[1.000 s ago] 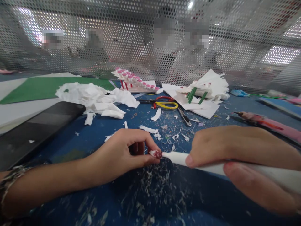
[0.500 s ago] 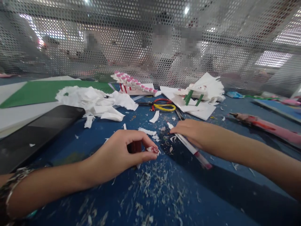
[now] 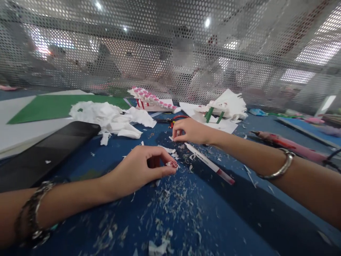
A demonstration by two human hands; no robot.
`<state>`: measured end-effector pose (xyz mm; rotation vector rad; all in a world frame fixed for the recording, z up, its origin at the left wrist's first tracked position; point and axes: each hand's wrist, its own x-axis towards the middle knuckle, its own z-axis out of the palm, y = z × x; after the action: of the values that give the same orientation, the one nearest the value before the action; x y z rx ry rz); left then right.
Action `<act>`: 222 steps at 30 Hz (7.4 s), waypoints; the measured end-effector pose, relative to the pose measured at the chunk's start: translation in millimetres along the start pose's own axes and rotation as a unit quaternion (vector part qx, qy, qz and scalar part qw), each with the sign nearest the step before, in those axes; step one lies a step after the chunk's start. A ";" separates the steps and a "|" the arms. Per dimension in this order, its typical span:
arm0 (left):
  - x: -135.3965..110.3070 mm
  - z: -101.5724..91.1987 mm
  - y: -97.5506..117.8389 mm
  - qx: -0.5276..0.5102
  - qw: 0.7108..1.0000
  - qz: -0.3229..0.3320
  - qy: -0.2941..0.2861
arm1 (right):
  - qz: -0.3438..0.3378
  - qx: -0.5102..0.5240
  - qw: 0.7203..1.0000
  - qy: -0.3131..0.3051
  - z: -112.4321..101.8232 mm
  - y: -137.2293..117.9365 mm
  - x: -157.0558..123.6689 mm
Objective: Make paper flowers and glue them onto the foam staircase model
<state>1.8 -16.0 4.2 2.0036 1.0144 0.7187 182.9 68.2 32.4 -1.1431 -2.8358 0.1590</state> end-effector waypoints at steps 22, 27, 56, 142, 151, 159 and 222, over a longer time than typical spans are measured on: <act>0.8 -1.1 2.5 -0.073 0.997 -0.032 -0.007 | -0.006 0.125 0.980 0.153 -14.7 -42.4 -34.0; 3.7 0.1 -1.6 -0.137 0.989 -0.046 -0.011 | -0.027 0.171 0.966 0.194 -6.3 -71.7 -67.2; 1.7 0.8 -3.5 -0.127 0.992 -0.018 -0.003 | -0.044 0.143 0.964 0.218 5.1 -68.8 -60.5; 3.3 -2.2 -1.5 -0.312 0.948 -0.043 -0.037 | -0.171 -0.112 0.940 0.274 5.2 -67.3 -78.4; 3.6 -2.2 0.8 -0.278 0.958 -0.044 -0.060 | -0.269 -0.098 0.923 0.257 12.0 -64.8 -77.1; -0.2 -1.5 0.8 -0.291 0.953 -0.046 -0.075 | -0.250 -0.161 0.911 0.287 7.7 -70.2 -82.4; -6.9 1.4 -9.2 0.115 0.973 0.180 0.082 | 0.079 0.289 0.938 0.177 2.6 -68.2 -69.6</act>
<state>-4.5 -18.7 -5.1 2.3977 0.8665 1.0130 185.9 -29.2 35.9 -1.1129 -2.1615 0.6702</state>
